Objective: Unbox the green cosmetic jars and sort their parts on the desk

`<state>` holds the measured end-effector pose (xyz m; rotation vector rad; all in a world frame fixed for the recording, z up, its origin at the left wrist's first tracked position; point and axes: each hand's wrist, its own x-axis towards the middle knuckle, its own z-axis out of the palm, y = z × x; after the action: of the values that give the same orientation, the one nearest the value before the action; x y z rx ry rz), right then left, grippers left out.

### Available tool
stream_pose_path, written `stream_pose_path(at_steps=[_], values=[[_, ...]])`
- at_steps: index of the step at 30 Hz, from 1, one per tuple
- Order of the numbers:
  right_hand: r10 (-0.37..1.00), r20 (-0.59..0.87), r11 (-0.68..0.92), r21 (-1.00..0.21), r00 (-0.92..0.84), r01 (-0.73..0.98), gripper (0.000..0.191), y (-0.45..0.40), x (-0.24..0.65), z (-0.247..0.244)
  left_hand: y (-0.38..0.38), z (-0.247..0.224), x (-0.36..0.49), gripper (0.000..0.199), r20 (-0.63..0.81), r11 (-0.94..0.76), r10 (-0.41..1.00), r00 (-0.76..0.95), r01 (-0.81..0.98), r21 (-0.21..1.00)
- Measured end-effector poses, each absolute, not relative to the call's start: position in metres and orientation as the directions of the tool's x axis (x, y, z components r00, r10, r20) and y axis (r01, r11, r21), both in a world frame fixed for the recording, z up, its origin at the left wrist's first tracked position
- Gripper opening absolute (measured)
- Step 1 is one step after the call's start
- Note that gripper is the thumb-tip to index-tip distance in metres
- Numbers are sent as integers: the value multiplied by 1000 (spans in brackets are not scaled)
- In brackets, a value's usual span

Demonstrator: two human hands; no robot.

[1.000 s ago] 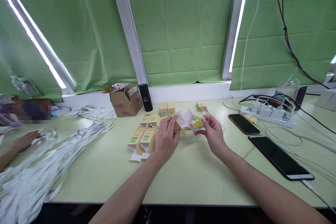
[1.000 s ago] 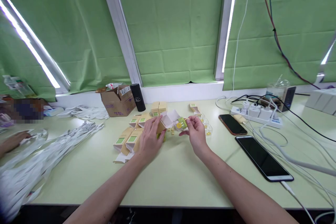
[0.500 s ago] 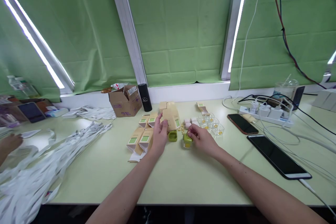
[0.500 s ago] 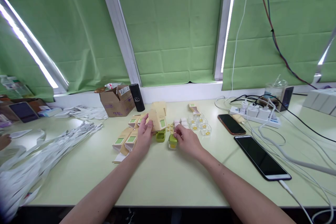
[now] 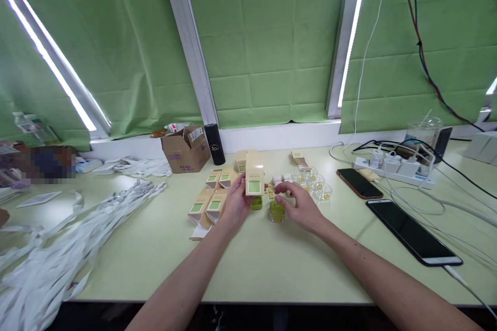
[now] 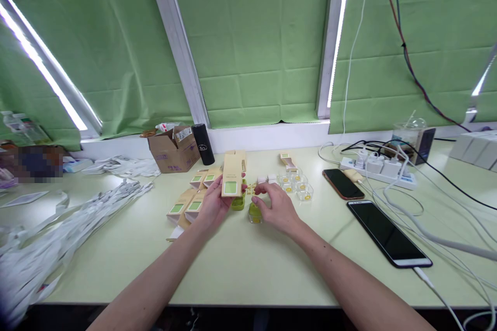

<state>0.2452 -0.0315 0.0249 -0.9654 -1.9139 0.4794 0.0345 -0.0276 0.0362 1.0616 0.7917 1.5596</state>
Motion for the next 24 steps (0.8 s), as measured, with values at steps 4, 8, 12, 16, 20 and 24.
stream_pose_path(at_steps=[4,8,12,16,20,24], values=[[821,526,570,-776,-222,269,34,-31,242,27,-34,39,40,50,185,-175,983,-16,-417,892],[839,473,526,-831,-267,181,41,-32,239,28,-40,38,46,56,186,-176,982,3,-316,932],[852,430,479,-870,-298,115,44,-30,239,28,-42,40,49,56,268,-262,963,20,-149,954],[888,372,375,-926,-270,-41,49,-28,241,34,-44,44,49,52,318,-307,944,88,-118,944],[920,338,297,-932,-199,-207,50,-28,241,38,-48,44,46,55,389,-369,901,193,-130,920],[943,284,237,-940,-176,-246,53,-29,238,38,-52,41,47,64,461,-464,854,239,-51,885]])
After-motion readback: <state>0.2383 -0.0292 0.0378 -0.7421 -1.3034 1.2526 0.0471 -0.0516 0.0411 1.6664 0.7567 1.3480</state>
